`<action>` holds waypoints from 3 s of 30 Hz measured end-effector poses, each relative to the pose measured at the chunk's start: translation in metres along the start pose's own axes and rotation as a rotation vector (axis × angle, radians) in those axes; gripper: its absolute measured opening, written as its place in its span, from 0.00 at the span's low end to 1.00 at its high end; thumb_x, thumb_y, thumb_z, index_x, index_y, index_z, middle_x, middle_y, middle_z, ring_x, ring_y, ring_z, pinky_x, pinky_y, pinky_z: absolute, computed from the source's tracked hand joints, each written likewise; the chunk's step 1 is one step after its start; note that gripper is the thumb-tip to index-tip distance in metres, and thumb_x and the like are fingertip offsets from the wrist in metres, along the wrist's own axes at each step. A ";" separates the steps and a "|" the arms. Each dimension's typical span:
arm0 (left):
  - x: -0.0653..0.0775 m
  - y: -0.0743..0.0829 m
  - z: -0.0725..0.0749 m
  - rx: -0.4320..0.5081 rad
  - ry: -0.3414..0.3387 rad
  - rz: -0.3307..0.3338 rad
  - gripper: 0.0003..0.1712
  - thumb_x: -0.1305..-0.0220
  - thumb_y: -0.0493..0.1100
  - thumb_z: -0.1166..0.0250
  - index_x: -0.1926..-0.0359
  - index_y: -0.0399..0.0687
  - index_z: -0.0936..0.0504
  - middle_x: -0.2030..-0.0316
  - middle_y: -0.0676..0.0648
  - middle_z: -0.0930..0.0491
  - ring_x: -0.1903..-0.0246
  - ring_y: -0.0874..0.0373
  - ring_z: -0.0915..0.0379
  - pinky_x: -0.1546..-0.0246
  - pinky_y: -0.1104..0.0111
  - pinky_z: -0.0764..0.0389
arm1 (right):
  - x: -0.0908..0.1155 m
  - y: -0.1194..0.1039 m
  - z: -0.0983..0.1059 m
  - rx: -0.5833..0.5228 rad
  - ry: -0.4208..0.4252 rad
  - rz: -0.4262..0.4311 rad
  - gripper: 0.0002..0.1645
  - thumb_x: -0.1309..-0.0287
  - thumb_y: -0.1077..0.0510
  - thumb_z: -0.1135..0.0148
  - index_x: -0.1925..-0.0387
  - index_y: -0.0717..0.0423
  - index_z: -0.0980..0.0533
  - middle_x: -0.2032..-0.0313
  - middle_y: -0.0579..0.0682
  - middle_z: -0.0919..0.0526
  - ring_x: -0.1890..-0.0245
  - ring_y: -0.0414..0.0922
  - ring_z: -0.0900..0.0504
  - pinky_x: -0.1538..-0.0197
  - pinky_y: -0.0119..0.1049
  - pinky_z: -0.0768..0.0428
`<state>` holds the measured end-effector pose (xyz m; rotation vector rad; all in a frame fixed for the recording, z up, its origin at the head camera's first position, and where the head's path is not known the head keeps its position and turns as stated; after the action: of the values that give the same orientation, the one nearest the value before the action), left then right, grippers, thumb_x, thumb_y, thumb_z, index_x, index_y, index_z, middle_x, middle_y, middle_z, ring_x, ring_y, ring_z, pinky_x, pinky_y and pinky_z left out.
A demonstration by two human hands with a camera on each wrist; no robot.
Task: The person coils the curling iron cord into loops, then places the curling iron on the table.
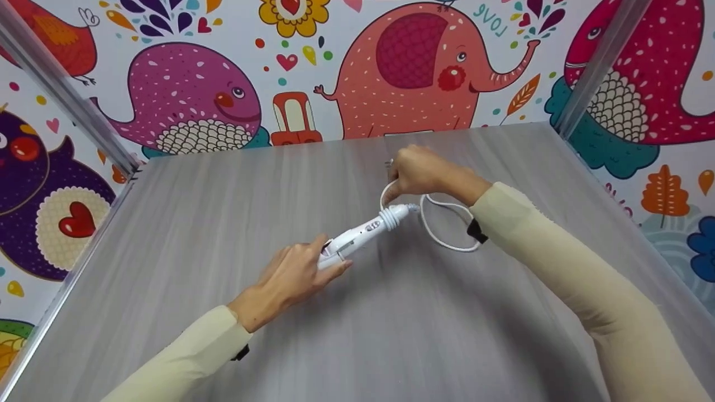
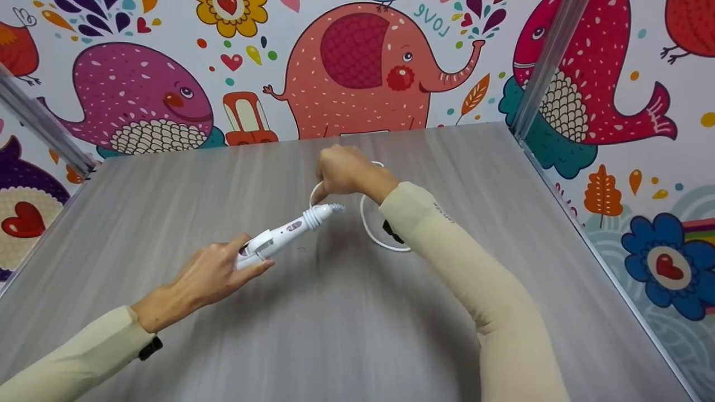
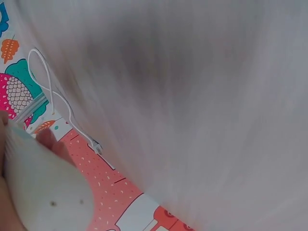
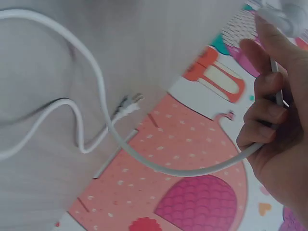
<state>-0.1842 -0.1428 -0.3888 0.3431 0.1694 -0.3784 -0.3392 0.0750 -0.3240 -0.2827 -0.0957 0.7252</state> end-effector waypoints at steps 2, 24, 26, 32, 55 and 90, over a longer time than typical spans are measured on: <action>-0.002 0.000 0.000 0.026 -0.019 0.012 0.26 0.37 0.60 0.32 0.57 0.41 0.23 0.77 0.46 0.20 0.85 0.61 0.31 0.85 0.73 0.31 | 0.002 -0.005 0.006 -0.006 0.005 -0.027 0.18 0.53 0.41 0.21 0.71 0.51 0.10 0.77 0.46 0.13 0.76 0.43 0.23 0.76 0.33 0.28; -0.011 -0.014 -0.008 -0.084 -0.063 0.118 0.27 0.37 0.61 0.33 0.56 0.41 0.23 0.77 0.41 0.21 0.82 0.51 0.29 0.81 0.58 0.27 | 0.011 -0.042 -0.011 0.106 0.098 0.146 0.11 0.42 0.52 0.29 0.65 0.56 0.11 0.70 0.50 0.10 0.71 0.44 0.14 0.64 0.40 0.16; -0.012 -0.016 -0.006 -0.119 -0.047 0.116 0.28 0.37 0.61 0.33 0.55 0.40 0.23 0.77 0.40 0.21 0.82 0.49 0.28 0.80 0.55 0.26 | 0.013 -0.041 -0.013 0.088 0.106 0.157 0.11 0.39 0.52 0.31 0.67 0.56 0.12 0.73 0.49 0.11 0.75 0.42 0.17 0.68 0.39 0.20; -0.015 -0.019 -0.002 -0.155 -0.018 0.101 0.28 0.37 0.60 0.32 0.56 0.38 0.24 0.78 0.40 0.21 0.83 0.50 0.28 0.82 0.55 0.25 | 0.019 -0.039 -0.019 0.024 0.157 0.234 0.15 0.35 0.54 0.36 0.75 0.57 0.15 0.83 0.48 0.23 0.81 0.39 0.33 0.73 0.35 0.36; -0.015 -0.037 0.023 -0.106 -0.051 0.237 0.32 0.35 0.63 0.36 0.49 0.39 0.24 0.72 0.41 0.20 0.80 0.53 0.27 0.82 0.65 0.29 | 0.046 -0.020 -0.039 -0.326 0.037 0.145 0.14 0.31 0.52 0.40 0.66 0.53 0.12 0.80 0.44 0.20 0.78 0.37 0.33 0.74 0.30 0.35; -0.013 -0.013 0.029 -0.042 -0.018 0.116 0.34 0.38 0.66 0.35 0.50 0.41 0.26 0.70 0.40 0.16 0.82 0.56 0.25 0.84 0.70 0.28 | 0.011 0.002 -0.072 -0.404 -0.353 0.095 0.15 0.28 0.53 0.44 0.55 0.55 0.14 0.81 0.47 0.23 0.77 0.37 0.29 0.72 0.31 0.34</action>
<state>-0.1986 -0.1596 -0.3630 0.3064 0.1392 -0.2624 -0.3193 0.0676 -0.3938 -0.5448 -0.5710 0.8433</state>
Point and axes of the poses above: each hand's wrist, its own x-axis away from the middle knuckle, its own z-axis out of the back of the hand, y = z × x, the point moved 3 cm from there along -x, towards the middle knuckle
